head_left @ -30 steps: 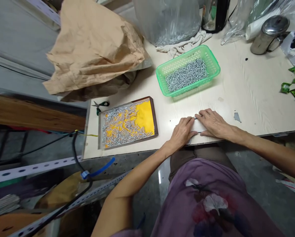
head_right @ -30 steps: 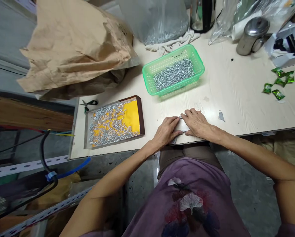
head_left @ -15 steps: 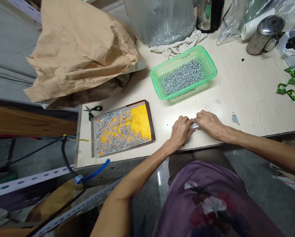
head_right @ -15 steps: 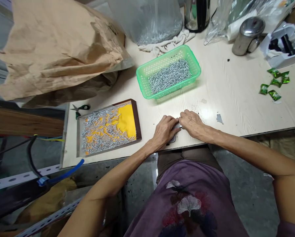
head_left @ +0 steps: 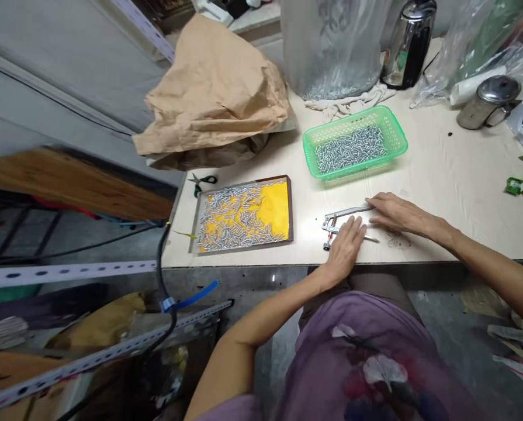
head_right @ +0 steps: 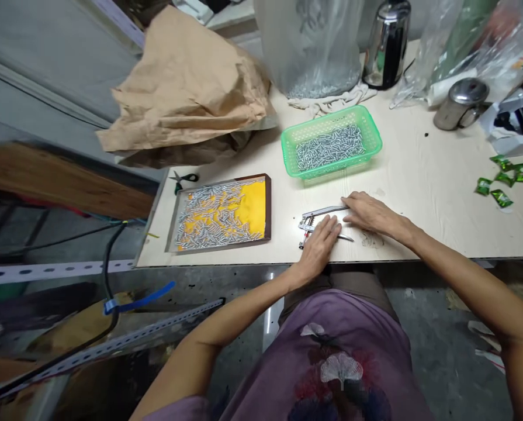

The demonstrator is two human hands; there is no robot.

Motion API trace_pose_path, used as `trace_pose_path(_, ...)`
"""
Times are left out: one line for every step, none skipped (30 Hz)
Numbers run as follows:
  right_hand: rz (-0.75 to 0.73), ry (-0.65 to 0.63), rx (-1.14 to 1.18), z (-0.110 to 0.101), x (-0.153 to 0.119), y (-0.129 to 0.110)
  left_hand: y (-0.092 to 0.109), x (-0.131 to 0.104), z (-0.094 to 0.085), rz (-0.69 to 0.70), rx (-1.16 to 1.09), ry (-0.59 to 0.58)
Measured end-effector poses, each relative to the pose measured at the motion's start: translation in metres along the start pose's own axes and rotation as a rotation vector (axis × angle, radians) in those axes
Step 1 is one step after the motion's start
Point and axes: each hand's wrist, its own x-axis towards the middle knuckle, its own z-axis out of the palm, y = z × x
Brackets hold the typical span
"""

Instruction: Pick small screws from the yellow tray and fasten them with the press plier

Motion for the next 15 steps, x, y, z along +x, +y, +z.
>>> trace_pose_path(0.017,0.021,-0.013,0.0,0.003,0.002,0.004,-0.004,0.004,0.01,-0.017,0.008)
trace_pose_path(0.044,0.045,-0.041,0.0,0.007,0.003,0.008,-0.006,0.007,0.017,-0.034,0.009)
trace_pose_path(0.074,0.063,-0.073,0.0,0.013,0.003,0.012,-0.008,0.009,0.021,-0.05,0.004)
trace_pose_path(0.104,0.074,-0.102,-0.001,0.019,0.003,0.015,-0.008,0.009,0.022,-0.066,-0.005)
trace_pose_path(0.135,0.086,-0.126,-0.002,0.026,0.003,0.017,-0.007,0.008,0.019,-0.081,-0.014)
trace_pose_path(0.167,0.107,-0.151,-0.004,0.033,0.001,0.018,-0.006,0.006,0.012,-0.095,-0.022)
trace_pose_path(0.181,0.131,-0.176,-0.006,0.039,-0.002,0.019,-0.005,0.004,0.004,-0.109,-0.031)
trace_pose_path(0.164,0.15,-0.201,-0.007,0.044,-0.007,0.02,-0.003,0.001,-0.004,-0.12,-0.041)
trace_pose_path(0.11,0.159,-0.221,-0.007,0.048,-0.013,0.02,-0.002,-0.001,-0.01,-0.13,-0.053)
trace_pose_path(0.023,0.154,-0.232,-0.007,0.05,-0.022,0.02,-0.001,-0.002,-0.016,-0.138,-0.07)
trace_pose_path(-0.085,0.135,-0.23,-0.005,0.053,-0.032,0.02,0.0,-0.003,-0.024,-0.144,-0.096)
trace_pose_path(-0.202,0.098,-0.22,-0.002,0.054,-0.043,0.02,0.001,-0.003,-0.034,-0.149,-0.128)
trace_pose_path(-0.302,0.057,-0.212,0.002,0.056,-0.055,0.02,0.001,-0.003,-0.043,-0.153,-0.162)
trace_pose_path(-0.371,0.021,-0.212,0.007,0.058,-0.065,0.02,0.001,-0.002,-0.05,-0.158,-0.19)
trace_pose_path(-0.416,-0.006,-0.219,0.012,0.061,-0.074,0.021,0.001,-0.001,-0.055,-0.161,-0.207)
